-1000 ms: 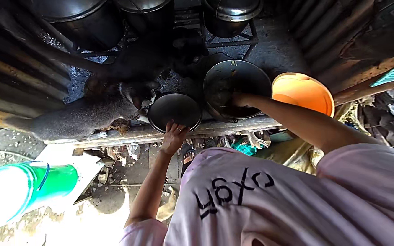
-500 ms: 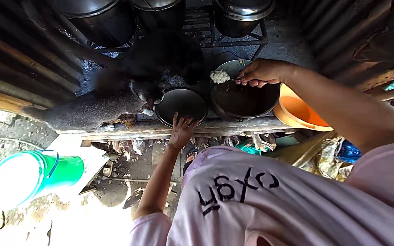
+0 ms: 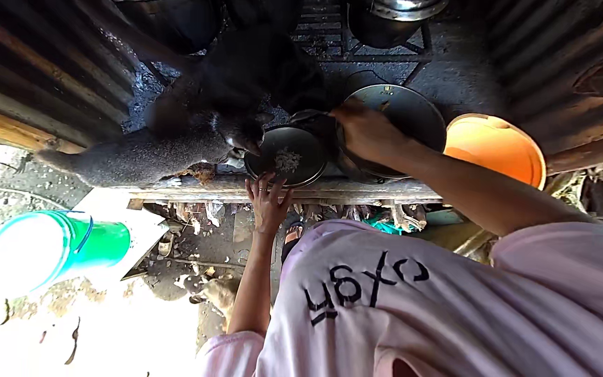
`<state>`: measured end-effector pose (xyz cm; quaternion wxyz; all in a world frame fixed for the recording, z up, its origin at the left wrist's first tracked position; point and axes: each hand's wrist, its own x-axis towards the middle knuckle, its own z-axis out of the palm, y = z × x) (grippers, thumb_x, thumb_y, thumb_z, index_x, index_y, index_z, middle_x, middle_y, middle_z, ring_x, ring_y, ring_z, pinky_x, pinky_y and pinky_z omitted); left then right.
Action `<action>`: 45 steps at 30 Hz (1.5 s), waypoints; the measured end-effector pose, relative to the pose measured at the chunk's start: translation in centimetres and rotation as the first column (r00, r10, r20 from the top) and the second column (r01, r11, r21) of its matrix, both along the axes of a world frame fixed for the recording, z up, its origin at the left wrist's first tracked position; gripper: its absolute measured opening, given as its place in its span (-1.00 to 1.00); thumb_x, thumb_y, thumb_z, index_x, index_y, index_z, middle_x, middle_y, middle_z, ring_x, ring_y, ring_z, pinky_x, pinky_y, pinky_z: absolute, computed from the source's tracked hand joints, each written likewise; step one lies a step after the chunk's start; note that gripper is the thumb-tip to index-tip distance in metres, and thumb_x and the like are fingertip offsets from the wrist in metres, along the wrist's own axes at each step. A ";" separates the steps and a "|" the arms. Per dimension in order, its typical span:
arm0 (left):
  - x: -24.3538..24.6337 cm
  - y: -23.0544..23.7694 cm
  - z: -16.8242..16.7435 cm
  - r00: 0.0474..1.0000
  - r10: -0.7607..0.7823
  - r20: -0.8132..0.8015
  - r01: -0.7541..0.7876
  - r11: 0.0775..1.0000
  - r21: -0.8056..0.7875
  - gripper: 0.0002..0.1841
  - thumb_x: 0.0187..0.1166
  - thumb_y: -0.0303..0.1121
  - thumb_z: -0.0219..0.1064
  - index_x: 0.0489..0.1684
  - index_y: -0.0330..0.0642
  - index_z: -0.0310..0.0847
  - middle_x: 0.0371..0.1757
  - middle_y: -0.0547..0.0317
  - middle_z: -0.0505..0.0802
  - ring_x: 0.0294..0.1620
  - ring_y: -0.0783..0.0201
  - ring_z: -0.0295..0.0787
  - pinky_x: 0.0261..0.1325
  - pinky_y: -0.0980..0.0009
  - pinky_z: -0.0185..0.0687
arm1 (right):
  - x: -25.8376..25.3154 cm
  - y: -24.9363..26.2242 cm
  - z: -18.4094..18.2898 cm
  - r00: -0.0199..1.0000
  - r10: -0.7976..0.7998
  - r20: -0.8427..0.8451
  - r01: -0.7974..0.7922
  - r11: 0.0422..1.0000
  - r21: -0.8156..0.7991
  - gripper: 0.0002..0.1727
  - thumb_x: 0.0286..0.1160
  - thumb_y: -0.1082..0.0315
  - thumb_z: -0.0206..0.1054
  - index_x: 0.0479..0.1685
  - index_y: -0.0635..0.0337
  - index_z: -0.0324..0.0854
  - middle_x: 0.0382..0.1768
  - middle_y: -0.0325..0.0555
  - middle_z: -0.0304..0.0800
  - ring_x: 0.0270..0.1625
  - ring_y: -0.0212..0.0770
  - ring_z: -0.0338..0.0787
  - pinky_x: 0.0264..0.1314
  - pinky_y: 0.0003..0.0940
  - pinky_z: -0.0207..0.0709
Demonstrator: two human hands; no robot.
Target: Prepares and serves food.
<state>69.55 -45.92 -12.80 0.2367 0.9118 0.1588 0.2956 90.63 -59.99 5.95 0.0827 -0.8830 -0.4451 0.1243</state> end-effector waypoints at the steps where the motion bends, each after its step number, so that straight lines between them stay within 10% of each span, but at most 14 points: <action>1: -0.4 0.1 0.0 1.000 0.028 0.001 -0.028 0.999 -0.025 -0.70 0.44 -0.17 0.52 0.00 -0.12 0.88 0.28 -0.20 0.78 0.52 -0.26 0.55 0.70 -0.41 -0.09 | 0.9 -1.4 0.7 0.999 -0.052 0.011 0.052 0.998 0.031 -0.51 0.51 0.63 0.19 0.47 0.33 0.55 0.42 0.47 0.52 0.15 0.51 0.75 0.03 0.47 0.62; 9: -4.5 2.4 -0.7 0.959 0.284 0.002 -0.279 0.945 -0.171 -0.68 0.46 -0.24 0.49 0.02 -0.30 0.85 0.30 -0.41 0.74 0.42 -0.46 0.55 0.55 -0.35 0.22 | 9.7 -9.6 -5.9 0.866 -0.496 -0.058 0.439 0.812 -0.384 -0.77 0.49 0.47 0.35 0.01 0.44 0.72 0.15 0.56 0.71 0.31 0.59 0.64 0.15 0.63 0.43; 19: -3.1 3.4 0.0 0.940 0.341 0.023 -0.327 0.918 -0.225 -0.71 0.50 -0.34 0.42 0.01 -0.40 0.81 0.34 -0.49 0.68 0.45 -0.45 0.50 0.58 -0.21 0.26 | 8.2 -6.5 -11.0 0.774 -0.486 -0.405 0.322 0.854 -0.410 -0.69 0.66 0.49 0.26 0.24 0.51 0.61 0.23 0.49 0.69 0.32 0.40 0.68 0.35 0.37 0.46; 25: -3.3 3.2 -0.6 0.938 0.345 0.042 -0.323 0.909 -0.264 -0.73 0.52 -0.36 0.40 0.02 -0.36 0.82 0.34 -0.43 0.69 0.46 -0.38 0.51 0.59 -0.16 0.26 | 8.5 -7.4 -11.0 0.448 -0.510 -0.734 0.455 0.837 -0.304 -0.80 0.60 0.63 0.15 0.09 0.32 0.57 -0.42 -0.18 0.50 -0.56 -0.41 0.42 -0.47 -0.52 0.39; 30: -4.7 4.0 -0.9 0.917 0.398 0.009 -0.382 0.885 -0.265 -0.71 0.52 -0.36 0.39 0.05 -0.39 0.81 0.34 -0.47 0.68 0.46 -0.39 0.51 0.59 -0.14 0.26 | 9.5 -8.6 -6.7 0.285 -0.428 -0.858 0.515 0.823 -0.239 -0.76 0.64 0.65 0.03 0.04 0.28 0.58 -0.51 -0.29 0.54 -0.72 -0.56 0.39 -0.70 -0.72 0.30; 40: -5.5 4.7 -1.5 0.901 0.433 0.000 -0.411 0.855 -0.317 -0.68 0.56 -0.31 0.38 0.11 -0.35 0.79 0.40 -0.41 0.65 0.52 -0.35 0.45 0.63 -0.14 0.21 | 6.9 -5.7 2.2 0.439 -0.317 -0.840 0.500 0.864 -0.065 -0.74 0.67 0.66 0.04 0.06 0.26 0.62 -0.38 -0.27 0.63 -0.65 -0.56 0.46 -0.62 -0.71 0.40; 45: -5.0 4.6 -1.2 0.902 0.431 0.019 -0.404 0.860 -0.310 -0.70 0.55 -0.33 0.37 0.07 -0.37 0.80 0.37 -0.45 0.67 0.52 -0.37 0.46 0.63 -0.12 0.21 | 2.5 -1.0 2.0 0.882 -0.189 -0.432 0.117 0.975 -0.189 -0.73 0.73 0.57 0.14 0.26 0.39 0.61 -0.06 0.17 0.70 -0.17 -0.04 0.75 -0.02 -0.09 0.68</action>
